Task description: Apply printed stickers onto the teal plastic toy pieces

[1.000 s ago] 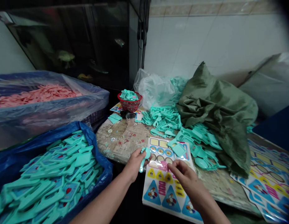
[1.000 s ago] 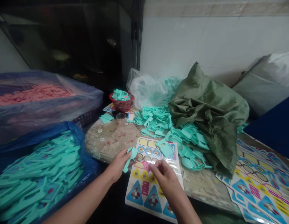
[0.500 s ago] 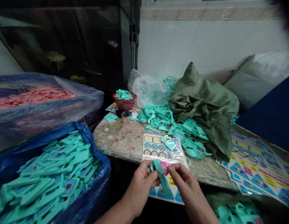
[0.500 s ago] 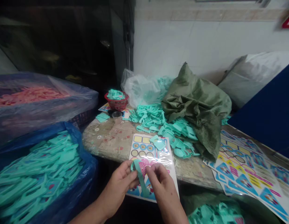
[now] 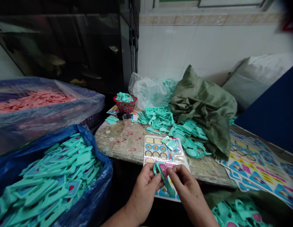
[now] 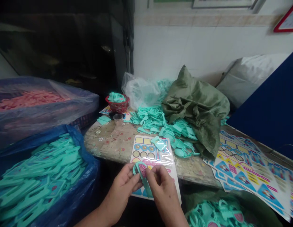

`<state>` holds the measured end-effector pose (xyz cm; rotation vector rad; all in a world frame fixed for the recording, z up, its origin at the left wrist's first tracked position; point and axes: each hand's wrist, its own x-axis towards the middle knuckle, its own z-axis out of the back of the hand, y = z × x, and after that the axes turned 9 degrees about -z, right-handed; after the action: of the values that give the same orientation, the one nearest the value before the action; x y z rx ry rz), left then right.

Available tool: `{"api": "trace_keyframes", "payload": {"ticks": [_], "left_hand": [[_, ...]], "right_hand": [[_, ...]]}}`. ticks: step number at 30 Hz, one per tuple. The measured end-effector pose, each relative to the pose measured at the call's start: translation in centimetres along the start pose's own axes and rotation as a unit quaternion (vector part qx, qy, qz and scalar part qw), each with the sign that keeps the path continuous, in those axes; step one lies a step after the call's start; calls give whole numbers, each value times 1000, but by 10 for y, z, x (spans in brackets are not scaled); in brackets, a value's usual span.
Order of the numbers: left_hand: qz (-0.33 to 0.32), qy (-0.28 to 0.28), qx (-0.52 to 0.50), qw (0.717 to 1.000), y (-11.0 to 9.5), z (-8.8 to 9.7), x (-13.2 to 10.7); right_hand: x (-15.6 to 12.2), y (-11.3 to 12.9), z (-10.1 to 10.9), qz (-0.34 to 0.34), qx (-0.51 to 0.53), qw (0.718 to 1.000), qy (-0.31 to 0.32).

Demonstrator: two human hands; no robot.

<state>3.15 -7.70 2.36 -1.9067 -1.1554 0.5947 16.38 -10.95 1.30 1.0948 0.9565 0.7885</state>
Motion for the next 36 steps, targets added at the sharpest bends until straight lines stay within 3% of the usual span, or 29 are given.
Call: {"api": "trace_keyframes", "payload": {"ticks": [19,31,36], "left_hand": [[7,-14,12,1000,-2,-2,0],[6,5,10,1000,-5,-3,0],[21,-48,70,996,-1,-2,3]], "right_hand": [[-1,6,-6,36,-35,998,-28],[-2,4,-5,62,-89,993,-39],[1,-3,-2,77,-183,978,-57]]}}
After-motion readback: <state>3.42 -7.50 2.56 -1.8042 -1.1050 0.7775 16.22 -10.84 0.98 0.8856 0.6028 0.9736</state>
